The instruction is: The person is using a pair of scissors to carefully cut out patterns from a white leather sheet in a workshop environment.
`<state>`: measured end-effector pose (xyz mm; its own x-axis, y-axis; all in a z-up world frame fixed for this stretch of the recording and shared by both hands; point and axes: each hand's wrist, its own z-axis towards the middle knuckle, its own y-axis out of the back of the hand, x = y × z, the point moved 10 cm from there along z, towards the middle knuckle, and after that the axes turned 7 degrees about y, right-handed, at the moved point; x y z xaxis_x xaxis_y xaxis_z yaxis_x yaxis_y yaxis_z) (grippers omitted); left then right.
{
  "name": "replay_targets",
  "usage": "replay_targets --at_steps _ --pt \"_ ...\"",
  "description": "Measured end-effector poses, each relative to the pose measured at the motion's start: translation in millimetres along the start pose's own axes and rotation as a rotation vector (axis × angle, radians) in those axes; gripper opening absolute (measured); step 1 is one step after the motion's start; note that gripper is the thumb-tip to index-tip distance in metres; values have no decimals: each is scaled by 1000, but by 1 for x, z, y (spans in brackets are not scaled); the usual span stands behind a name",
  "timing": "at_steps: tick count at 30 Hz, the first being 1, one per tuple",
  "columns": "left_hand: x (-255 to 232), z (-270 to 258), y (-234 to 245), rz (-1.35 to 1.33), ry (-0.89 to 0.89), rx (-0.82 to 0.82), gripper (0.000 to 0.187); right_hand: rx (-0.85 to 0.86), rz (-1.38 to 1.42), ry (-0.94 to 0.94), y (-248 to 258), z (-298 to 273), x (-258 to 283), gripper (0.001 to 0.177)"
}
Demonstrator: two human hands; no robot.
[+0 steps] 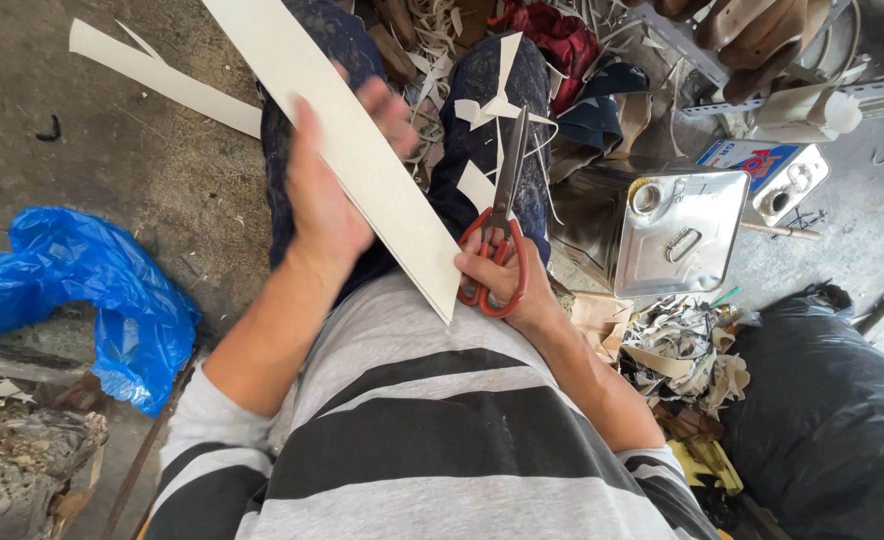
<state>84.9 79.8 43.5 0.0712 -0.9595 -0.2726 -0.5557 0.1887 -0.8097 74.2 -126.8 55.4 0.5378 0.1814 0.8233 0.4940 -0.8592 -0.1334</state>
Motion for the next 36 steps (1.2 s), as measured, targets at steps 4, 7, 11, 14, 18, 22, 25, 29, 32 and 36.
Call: replay_targets --at_steps 4,7,11,14,18,22,25,29,32,36 --pt "53 -45 9 251 103 -90 50 -31 143 99 3 13 -22 18" --pt "42 -45 11 141 73 -189 27 4 319 121 0 9 -18 20" --pt "45 -43 11 73 115 -181 23 88 225 204 -3 7 0 23" --pt "48 -46 12 67 125 -179 28 134 273 207 -14 9 -3 29" --pt "52 -39 32 112 88 -173 39 149 171 193 -14 8 3 33" --pt "52 -37 24 188 49 -70 39 -51 -604 433 30 -3 39 31" --pt "56 -34 32 242 40 -110 40 -267 -734 510 49 -15 52 35" --pt "57 -35 19 281 20 -71 43 -134 -330 263 20 0 27 34" --pt "54 -40 10 329 21 -42 45 -103 12 120 6 20 -22 32" --pt "54 -36 27 262 51 -95 48 -72 166 32 6 20 -41 34"
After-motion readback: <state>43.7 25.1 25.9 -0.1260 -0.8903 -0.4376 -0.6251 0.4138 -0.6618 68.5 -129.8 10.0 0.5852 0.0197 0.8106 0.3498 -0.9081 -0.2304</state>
